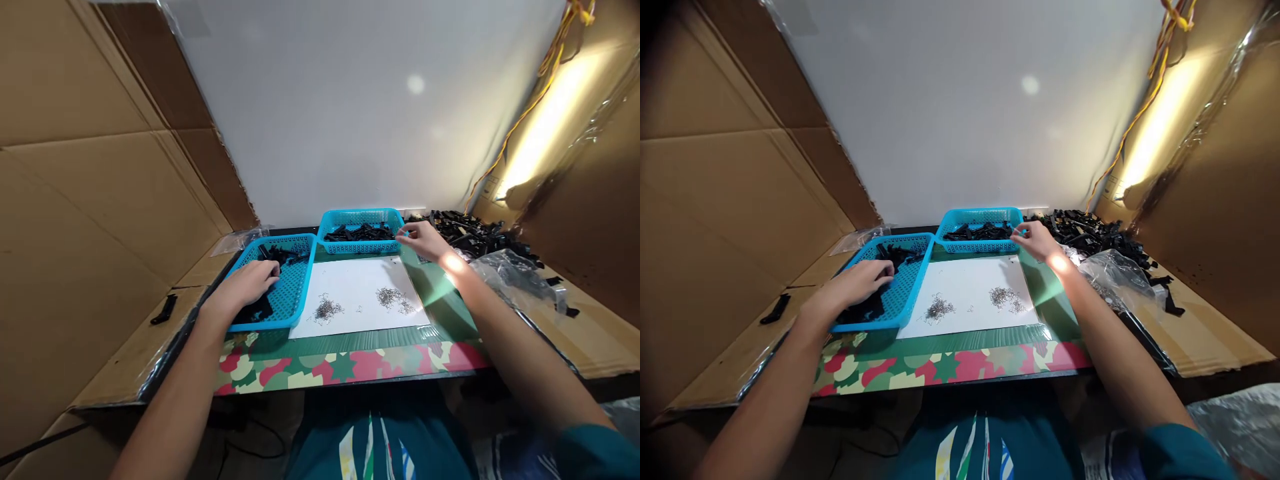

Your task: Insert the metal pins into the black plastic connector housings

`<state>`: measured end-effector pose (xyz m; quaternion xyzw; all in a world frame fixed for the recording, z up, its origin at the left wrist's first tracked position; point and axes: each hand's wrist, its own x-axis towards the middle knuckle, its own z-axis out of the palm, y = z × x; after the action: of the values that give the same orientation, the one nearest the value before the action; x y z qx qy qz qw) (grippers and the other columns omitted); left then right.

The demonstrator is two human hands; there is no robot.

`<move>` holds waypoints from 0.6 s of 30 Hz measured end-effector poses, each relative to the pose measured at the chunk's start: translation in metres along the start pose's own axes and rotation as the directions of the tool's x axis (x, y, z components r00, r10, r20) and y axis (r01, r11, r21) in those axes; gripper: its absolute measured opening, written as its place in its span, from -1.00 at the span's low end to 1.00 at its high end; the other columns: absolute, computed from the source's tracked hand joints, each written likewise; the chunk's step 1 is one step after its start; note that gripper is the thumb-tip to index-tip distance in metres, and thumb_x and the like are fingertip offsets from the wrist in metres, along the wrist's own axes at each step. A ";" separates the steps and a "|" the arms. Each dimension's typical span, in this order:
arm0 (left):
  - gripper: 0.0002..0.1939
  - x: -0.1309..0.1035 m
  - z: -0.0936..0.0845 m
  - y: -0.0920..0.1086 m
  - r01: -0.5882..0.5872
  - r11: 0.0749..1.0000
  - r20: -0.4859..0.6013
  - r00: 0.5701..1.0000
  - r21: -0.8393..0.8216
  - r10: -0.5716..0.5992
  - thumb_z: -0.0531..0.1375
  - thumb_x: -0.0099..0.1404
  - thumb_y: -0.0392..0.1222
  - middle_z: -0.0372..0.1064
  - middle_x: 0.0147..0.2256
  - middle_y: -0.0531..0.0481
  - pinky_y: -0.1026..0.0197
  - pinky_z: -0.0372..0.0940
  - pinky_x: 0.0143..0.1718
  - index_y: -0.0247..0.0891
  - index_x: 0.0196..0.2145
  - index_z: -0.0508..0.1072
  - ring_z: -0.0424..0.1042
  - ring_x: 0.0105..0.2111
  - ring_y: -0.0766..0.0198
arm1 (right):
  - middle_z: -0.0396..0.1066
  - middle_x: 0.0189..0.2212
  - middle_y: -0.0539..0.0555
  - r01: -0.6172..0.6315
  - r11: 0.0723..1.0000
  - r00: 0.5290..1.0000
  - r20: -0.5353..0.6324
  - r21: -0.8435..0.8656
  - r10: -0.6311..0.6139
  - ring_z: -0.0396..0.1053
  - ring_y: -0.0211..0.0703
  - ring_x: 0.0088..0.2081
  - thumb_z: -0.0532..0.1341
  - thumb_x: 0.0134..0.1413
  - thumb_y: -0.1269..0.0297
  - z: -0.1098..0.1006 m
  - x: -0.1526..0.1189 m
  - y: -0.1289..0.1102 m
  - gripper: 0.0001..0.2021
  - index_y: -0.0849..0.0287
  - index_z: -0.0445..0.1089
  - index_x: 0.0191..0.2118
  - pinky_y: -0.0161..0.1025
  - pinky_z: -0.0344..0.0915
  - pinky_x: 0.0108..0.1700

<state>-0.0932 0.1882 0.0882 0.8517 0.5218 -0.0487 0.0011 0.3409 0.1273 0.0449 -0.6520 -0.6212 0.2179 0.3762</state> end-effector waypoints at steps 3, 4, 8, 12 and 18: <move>-0.70 -0.009 -0.004 -0.004 0.065 0.997 -0.121 0.990 -0.052 -0.071 -0.07 0.52 -0.03 0.51 -0.21 -0.13 0.15 0.18 -0.35 -0.16 -0.17 0.40 0.47 -0.27 0.03 | 0.22 -0.65 -0.06 -0.026 1.000 0.978 0.207 -0.007 0.027 0.05 -0.28 -0.57 0.41 -0.03 0.06 -0.002 -0.027 0.007 -0.74 0.19 0.56 -0.43 -0.22 -0.07 -0.48; -0.68 -0.012 -0.005 -0.005 0.088 0.993 -0.157 0.983 -0.076 -0.100 -0.09 0.52 0.00 0.50 -0.22 -0.14 0.14 0.17 -0.36 -0.16 -0.17 0.38 0.46 -0.28 0.03 | 0.20 -0.67 -0.06 -0.040 0.999 0.965 0.261 -0.009 0.041 0.03 -0.29 -0.59 0.44 -0.08 0.09 -0.001 -0.036 0.010 -0.76 0.19 0.56 -0.46 -0.22 -0.09 -0.49; -0.70 -0.021 -0.004 -0.009 0.128 0.979 -0.184 0.970 -0.159 -0.157 -0.07 0.49 0.01 0.47 -0.24 -0.13 0.14 0.17 -0.36 -0.16 -0.23 0.36 0.44 -0.31 0.04 | 0.13 -0.69 -0.10 -0.086 0.996 0.937 0.342 0.015 0.075 0.00 -0.30 -0.60 0.38 -0.06 0.14 0.009 -0.062 0.024 -0.80 0.18 0.58 -0.41 -0.24 -0.13 -0.51; -0.67 -0.023 0.000 -0.015 0.089 0.979 -0.206 0.970 -0.184 -0.127 -0.06 0.46 0.04 0.46 -0.19 -0.15 0.11 0.20 -0.31 -0.16 -0.27 0.39 0.44 -0.28 0.02 | 0.13 -0.68 -0.11 -0.105 0.994 0.941 0.328 0.040 0.086 0.01 -0.30 -0.59 0.34 -0.08 0.17 0.019 -0.076 0.030 -0.81 0.18 0.59 -0.37 -0.24 -0.12 -0.50; -0.63 -0.024 0.005 -0.022 0.152 0.970 -0.148 0.972 -0.188 -0.181 -0.10 0.49 0.13 0.45 -0.29 -0.11 0.13 0.18 -0.34 -0.13 -0.16 0.35 0.44 -0.34 0.02 | 0.13 -0.69 -0.10 -0.080 0.996 0.953 0.297 0.043 0.064 0.05 -0.27 -0.57 0.29 -0.11 0.28 0.022 -0.082 0.025 -0.89 0.18 0.55 -0.44 -0.24 -0.10 -0.49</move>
<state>-0.1244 0.1767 0.0867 0.8024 0.5922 0.0678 0.0292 0.3294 0.0537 -0.0033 -0.6238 -0.6401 0.3433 0.2886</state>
